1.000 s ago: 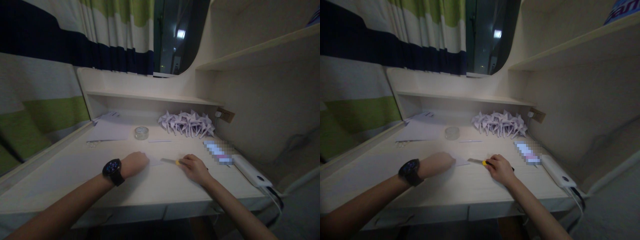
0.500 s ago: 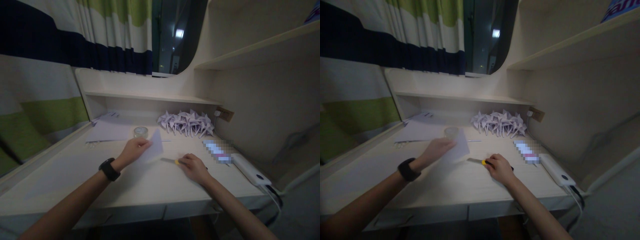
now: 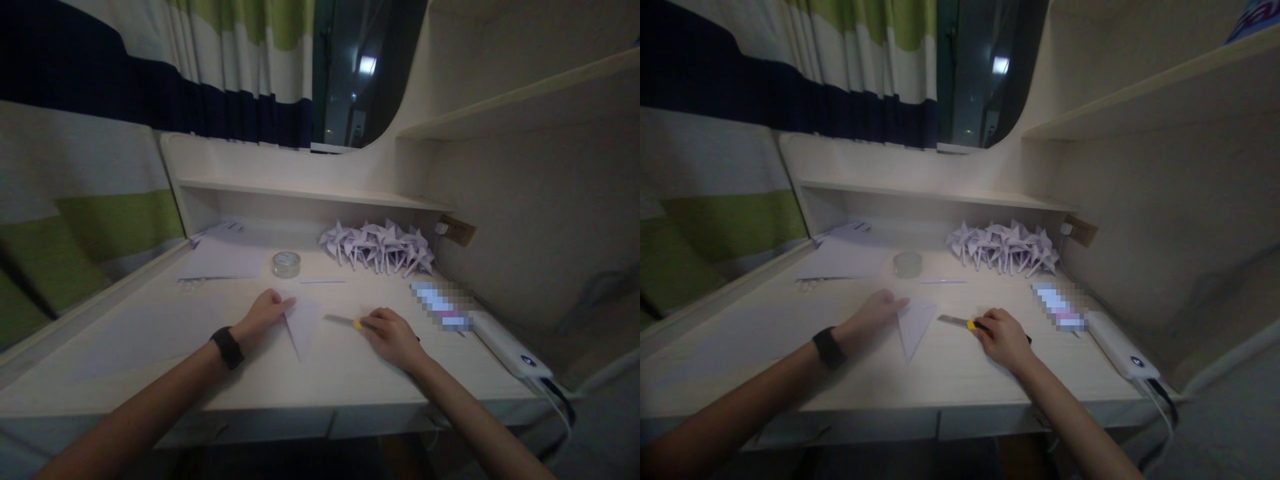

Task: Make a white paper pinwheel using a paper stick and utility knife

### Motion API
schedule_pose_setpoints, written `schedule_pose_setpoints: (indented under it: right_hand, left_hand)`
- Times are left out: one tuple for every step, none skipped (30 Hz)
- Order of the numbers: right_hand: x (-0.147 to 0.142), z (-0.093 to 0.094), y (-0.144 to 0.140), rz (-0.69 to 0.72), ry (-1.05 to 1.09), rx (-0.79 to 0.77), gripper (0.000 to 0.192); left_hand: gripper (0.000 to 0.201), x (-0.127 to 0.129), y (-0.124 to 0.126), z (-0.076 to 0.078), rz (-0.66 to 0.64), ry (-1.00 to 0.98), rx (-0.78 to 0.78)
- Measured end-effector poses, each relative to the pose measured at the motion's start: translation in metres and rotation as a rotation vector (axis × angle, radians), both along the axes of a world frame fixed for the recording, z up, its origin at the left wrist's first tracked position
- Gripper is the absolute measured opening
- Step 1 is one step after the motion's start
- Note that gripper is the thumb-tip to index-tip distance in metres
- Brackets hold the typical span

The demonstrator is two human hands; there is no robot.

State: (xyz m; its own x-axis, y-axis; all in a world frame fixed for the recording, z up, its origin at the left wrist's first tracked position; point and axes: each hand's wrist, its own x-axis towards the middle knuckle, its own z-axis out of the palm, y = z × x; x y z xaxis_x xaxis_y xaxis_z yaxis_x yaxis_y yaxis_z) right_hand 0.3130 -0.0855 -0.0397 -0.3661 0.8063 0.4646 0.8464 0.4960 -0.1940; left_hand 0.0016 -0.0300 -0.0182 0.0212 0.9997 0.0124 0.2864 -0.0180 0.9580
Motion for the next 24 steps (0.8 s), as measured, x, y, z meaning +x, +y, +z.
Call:
schedule_pose_setpoints:
  right_hand:
    - [0.0,0.0,0.0,-0.002,0.0,-0.001,0.024]
    - [-0.001,0.0,0.0,-0.004,0.001,-0.001,0.024]
    - [-0.001,0.0,0.0,-0.007,0.002,0.001,0.023]
    - [-0.001,0.001,0.0,-0.007,0.003,0.004,0.023]
    - [-0.001,0.001,0.0,-0.005,0.001,0.006,0.023]
    - [-0.002,0.001,0.0,-0.004,-0.001,0.008,0.023]
    - [-0.002,0.001,0.0,-0.004,-0.002,0.01,0.023]
    - [-0.002,0.001,0.0,-0.005,-0.004,0.012,0.023]
    - [-0.002,0.001,0.0,-0.007,-0.005,0.013,0.023]
    - [-0.002,0.001,0.0,-0.008,-0.007,0.013,0.023]
    - [-0.002,0.001,0.0,-0.008,-0.008,0.014,0.023]
    - [-0.001,0.001,0.0,-0.006,-0.009,0.014,0.023]
    - [-0.001,0.001,0.0,-0.003,-0.013,0.012,0.023]
    - [-0.001,0.001,0.0,-0.002,-0.017,0.011,0.023]
    - [-0.001,0.001,0.0,-0.002,-0.022,0.01,0.023]
    - [-0.001,0.001,0.0,-0.004,-0.026,0.011,0.023]
    - [-0.002,0.001,0.0,-0.009,-0.031,0.012,0.023]
    - [-0.002,0.001,0.0,-0.014,-0.036,0.013,0.023]
    - [-0.002,0.001,0.0,-0.021,-0.04,0.016,0.024]
    - [-0.003,0.001,0.0,-0.031,-0.044,0.018,0.024]
    - [-0.003,0.001,0.0,-0.042,-0.046,0.017,0.024]
    - [-0.003,0.0,-0.001,-0.054,-0.048,0.015,0.024]
    - [-0.004,0.0,-0.001,-0.065,-0.049,0.012,0.024]
    - [-0.004,0.001,-0.001,-0.075,-0.048,0.01,0.024]
  left_hand:
    - [0.032,-0.003,0.0,0.001,0.013,0.123,0.008]
    - [0.031,-0.006,-0.001,0.003,0.013,0.271,0.036]
    - [0.028,-0.009,-0.002,0.007,-0.007,0.43,0.09]
    - [0.024,-0.011,-0.005,0.012,-0.03,0.592,0.172]
    - [0.018,-0.013,-0.008,0.017,-0.056,0.749,0.26]
    - [0.013,-0.014,-0.011,0.023,-0.069,0.886,0.342]
    - [0.012,-0.014,-0.015,0.028,-0.062,1.003,0.403]
    - [0.015,-0.014,-0.019,0.033,-0.04,1.113,0.437]
    - [0.019,-0.013,-0.023,0.038,-0.023,1.206,0.456]
    - [0.022,-0.011,-0.025,0.042,-0.013,1.277,0.474]
    - [0.024,-0.009,-0.027,0.045,-0.016,1.323,0.497]
    - [0.026,-0.006,-0.027,0.048,-0.034,1.343,0.533]
    - [0.028,-0.002,-0.026,0.049,-0.065,1.336,0.584]
    - [0.03,0.002,-0.024,0.048,-0.114,1.308,0.643]
    - [0.033,0.006,-0.021,0.046,-0.172,1.266,0.704]
    - [0.036,0.011,-0.017,0.043,-0.237,1.219,0.761]
    - [0.038,0.016,-0.013,0.038,-0.309,1.171,0.806]
    - [0.041,0.02,-0.009,0.032,-0.35,1.137,0.834]
    - [0.044,0.024,-0.006,0.025,-0.372,1.122,0.833]
    - [0.047,0.027,-0.003,0.018,-0.375,1.111,0.817]
    - [0.049,0.029,-0.002,0.011,-0.391,1.106,0.796]
    - [0.051,0.031,-0.002,0.005,-0.396,1.1,0.778]
    - [0.053,0.031,-0.002,0.0,-0.395,1.096,0.763]
    - [0.054,0.032,-0.004,-0.004,-0.388,1.093,0.751]
